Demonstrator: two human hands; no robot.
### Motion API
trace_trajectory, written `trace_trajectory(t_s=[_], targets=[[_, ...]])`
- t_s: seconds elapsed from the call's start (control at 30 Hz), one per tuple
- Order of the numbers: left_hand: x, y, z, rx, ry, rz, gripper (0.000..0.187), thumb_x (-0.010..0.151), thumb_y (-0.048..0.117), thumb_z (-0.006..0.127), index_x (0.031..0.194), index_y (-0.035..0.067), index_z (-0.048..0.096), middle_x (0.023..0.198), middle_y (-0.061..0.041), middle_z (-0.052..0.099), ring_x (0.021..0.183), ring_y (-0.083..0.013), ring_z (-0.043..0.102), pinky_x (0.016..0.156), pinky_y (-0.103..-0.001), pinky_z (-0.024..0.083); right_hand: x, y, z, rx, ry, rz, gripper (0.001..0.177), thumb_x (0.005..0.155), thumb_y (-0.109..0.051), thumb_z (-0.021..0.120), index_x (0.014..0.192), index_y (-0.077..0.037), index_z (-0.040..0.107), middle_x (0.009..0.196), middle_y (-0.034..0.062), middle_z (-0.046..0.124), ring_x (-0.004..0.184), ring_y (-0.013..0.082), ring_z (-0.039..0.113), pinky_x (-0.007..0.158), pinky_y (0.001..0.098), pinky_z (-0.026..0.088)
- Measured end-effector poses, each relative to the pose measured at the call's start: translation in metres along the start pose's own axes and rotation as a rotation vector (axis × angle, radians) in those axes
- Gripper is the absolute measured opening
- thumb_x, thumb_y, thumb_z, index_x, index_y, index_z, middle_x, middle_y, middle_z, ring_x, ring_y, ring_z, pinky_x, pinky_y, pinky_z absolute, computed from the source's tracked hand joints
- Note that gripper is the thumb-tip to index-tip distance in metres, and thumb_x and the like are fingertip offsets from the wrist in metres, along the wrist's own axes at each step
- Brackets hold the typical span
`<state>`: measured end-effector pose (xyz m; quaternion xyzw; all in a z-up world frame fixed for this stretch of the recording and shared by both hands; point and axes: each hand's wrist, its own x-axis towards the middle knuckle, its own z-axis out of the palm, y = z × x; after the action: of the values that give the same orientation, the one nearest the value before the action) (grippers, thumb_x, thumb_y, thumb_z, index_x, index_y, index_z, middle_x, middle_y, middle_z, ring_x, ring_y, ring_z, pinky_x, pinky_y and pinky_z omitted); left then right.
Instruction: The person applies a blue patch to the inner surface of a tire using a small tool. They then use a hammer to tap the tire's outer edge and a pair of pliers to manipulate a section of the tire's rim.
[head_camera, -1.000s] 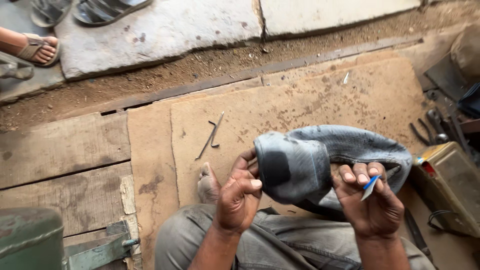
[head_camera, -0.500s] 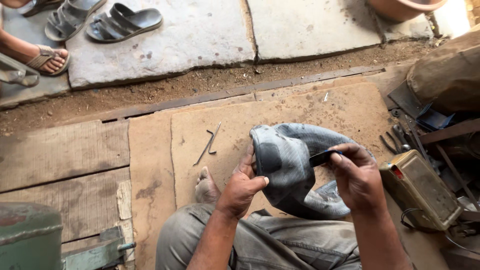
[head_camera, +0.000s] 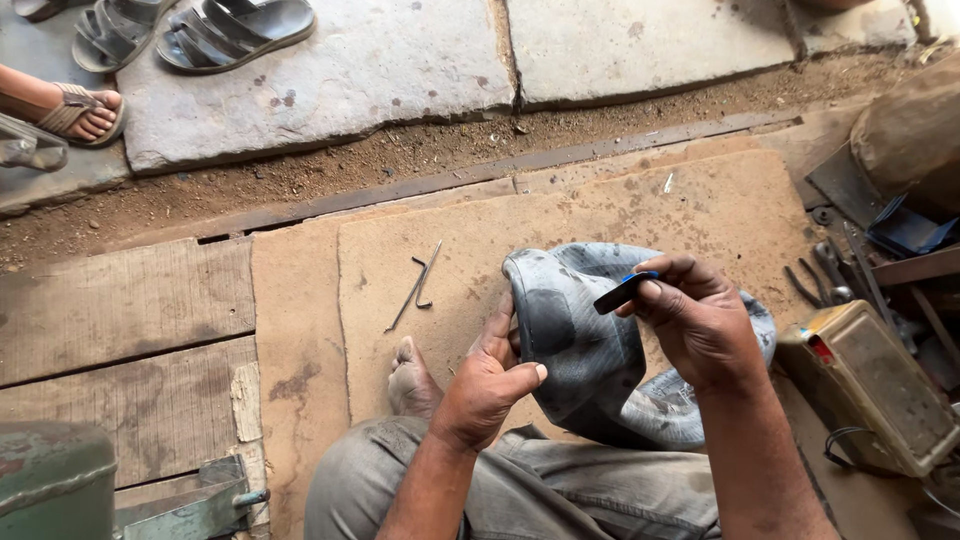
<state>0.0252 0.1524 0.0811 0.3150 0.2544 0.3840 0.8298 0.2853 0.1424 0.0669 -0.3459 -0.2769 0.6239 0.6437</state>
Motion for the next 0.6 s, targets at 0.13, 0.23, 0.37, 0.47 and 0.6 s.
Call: trace_trajectory(t_s=[0.13,0.23,0.37,0.47,0.6], targets=[[0.004,-0.006,-0.004,-0.009,0.055,-0.021,0.088,0.080,-0.007,0.056,0.161,0.005,0.023,0.144,-0.016,0.054,0.135,-0.0239,0.052,0.115,-0.039,0.042,0.002,0.004,-0.008,0.042,0.012,0.000,0.018,0.097,0.004,0.068,0.114,0.004,0.069,0.104,0.0159,0.073,0.094,0.0259,0.073,0.087,0.0388,0.060],[0.004,-0.011,-0.009,-0.006,0.092,-0.039,0.083,0.080,-0.007,0.058,0.157,0.004,0.027,0.137,-0.017,0.057,0.128,-0.0261,0.056,0.111,-0.041,0.046,0.002,0.009,-0.014,0.041,0.005,0.004,0.018,0.097,0.004,0.069,0.115,0.004,0.069,0.105,0.0170,0.073,0.094,0.0263,0.073,0.088,0.0374,0.059],[0.006,-0.014,-0.010,0.004,0.089,0.015,0.082,0.082,-0.007,0.059,0.158,0.003,0.031,0.138,-0.015,0.057,0.130,-0.0247,0.055,0.112,-0.040,0.046,0.002,0.010,-0.014,0.043,-0.029,-0.019,0.018,0.097,0.005,0.069,0.114,0.004,0.069,0.106,0.0166,0.072,0.096,0.0255,0.072,0.090,0.0373,0.059],[0.008,-0.018,-0.012,0.014,0.061,0.081,0.080,0.084,-0.008,0.058,0.159,0.002,0.035,0.146,-0.011,0.055,0.135,-0.0224,0.053,0.114,-0.038,0.044,0.001,0.007,-0.011,0.004,-0.027,-0.016,0.017,0.096,0.004,0.070,0.114,0.004,0.069,0.108,0.0160,0.073,0.097,0.0241,0.072,0.090,0.0359,0.058],[0.011,-0.024,-0.015,-0.011,0.073,0.103,0.081,0.084,-0.010,0.057,0.160,0.003,0.035,0.149,-0.011,0.054,0.137,-0.0209,0.052,0.116,-0.036,0.041,0.007,-0.002,0.000,-0.057,-0.062,0.022,0.017,0.096,0.004,0.069,0.112,0.003,0.070,0.105,0.0143,0.073,0.096,0.0225,0.072,0.089,0.0371,0.060]])
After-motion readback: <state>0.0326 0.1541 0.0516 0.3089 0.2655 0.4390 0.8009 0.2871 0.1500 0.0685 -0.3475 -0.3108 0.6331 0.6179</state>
